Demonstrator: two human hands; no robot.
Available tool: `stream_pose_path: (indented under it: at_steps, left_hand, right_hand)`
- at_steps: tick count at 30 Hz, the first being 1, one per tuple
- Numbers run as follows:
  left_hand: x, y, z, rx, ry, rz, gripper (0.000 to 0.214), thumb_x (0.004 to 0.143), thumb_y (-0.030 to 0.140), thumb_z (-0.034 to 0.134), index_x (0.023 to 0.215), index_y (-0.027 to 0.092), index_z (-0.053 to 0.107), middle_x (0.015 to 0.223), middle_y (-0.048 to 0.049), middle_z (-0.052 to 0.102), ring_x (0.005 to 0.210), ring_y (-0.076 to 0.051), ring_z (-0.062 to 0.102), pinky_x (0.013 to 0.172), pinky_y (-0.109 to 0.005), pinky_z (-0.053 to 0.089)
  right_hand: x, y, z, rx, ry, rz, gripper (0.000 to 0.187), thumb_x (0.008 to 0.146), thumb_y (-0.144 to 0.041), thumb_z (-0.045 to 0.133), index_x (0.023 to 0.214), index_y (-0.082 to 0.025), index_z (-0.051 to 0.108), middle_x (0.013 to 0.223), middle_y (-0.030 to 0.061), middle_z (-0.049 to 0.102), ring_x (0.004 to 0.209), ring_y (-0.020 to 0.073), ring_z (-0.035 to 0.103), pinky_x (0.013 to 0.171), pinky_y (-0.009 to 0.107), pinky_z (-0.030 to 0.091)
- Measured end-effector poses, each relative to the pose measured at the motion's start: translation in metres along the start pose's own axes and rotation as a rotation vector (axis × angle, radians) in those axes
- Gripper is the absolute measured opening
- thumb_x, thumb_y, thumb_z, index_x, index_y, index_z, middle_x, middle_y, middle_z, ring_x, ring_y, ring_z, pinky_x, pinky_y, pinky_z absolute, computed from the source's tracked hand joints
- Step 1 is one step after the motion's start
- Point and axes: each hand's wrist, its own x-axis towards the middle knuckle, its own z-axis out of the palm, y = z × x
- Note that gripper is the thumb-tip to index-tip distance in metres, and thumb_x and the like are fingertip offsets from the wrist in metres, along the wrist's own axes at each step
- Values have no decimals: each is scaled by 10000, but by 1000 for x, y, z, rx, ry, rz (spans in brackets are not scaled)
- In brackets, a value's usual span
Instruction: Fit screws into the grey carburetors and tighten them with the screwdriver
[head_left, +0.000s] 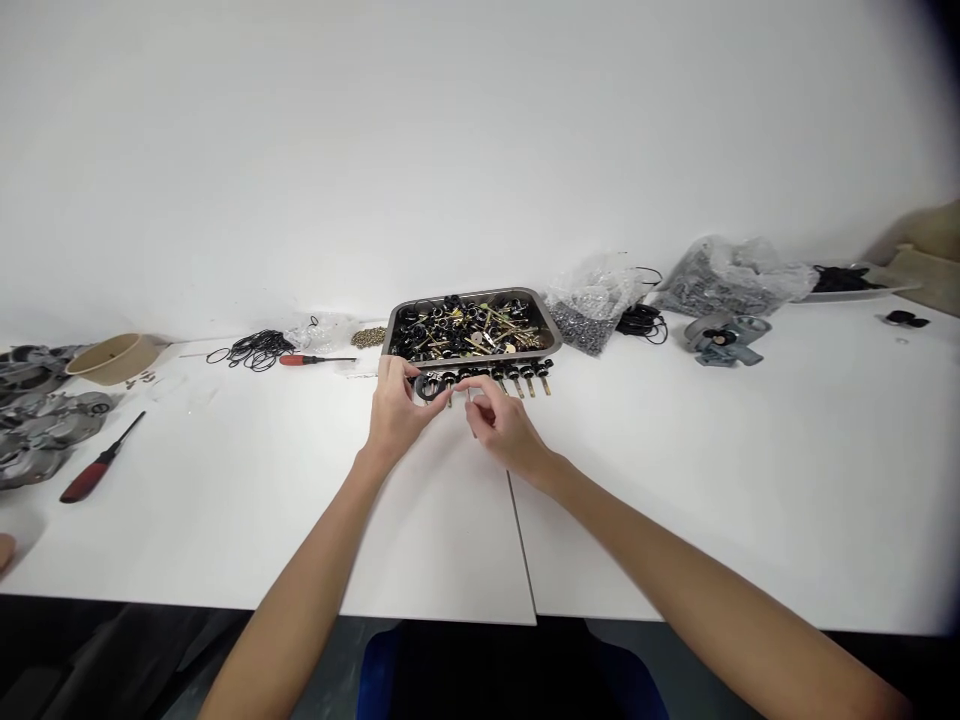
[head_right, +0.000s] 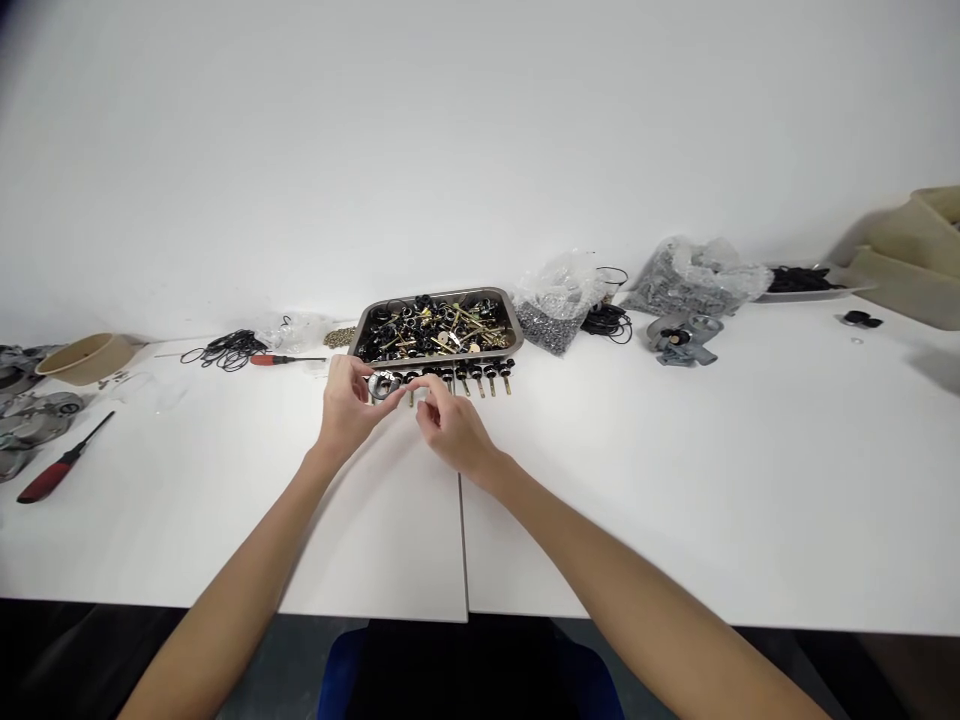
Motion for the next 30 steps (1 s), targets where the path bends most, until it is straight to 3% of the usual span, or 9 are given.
stream_pose_path:
  at_steps: [6,9,21,30]
  left_hand:
    - [-2,7,1,73,272,62,406,666,337,759,816,180,415,894,-37,412,764,-120,445,566,-222,414]
    - [-1,9,1,79,335,83,398,676,329,755,817,178,415,890,-49,419,818,-141,447,621,-248,439]
    - [-4,6,6,57,241,130,413,670,349,760,840,183,423,919,-65,417,869,-162,452,632,-268,456]
    - [-2,8,4,62,297,121,428,670,356,763,807,188,394,891,-53,419,847,-155,441,629,-264,438]
  right_hand:
    - [-1,2,3,-5,-10,-4,280,887,-211,380,1149,-204,477,527,-58,415,467,104,396,508,215,300]
    - [0,3,3,-15,-16,-9,271,892,-212,377,1140,-202,484,526,-57,407,467,104,395,509,215,301]
    - [0,4,2,-11,-21,-13,284,884,-209,386,1156,-205,468,537,-59,406,463,94,361,508,209,297]
    - [0,4,4,14,-37,-1,275,889,-214,384,1152,-204,461,547,-56,417,480,97,389,517,213,312]
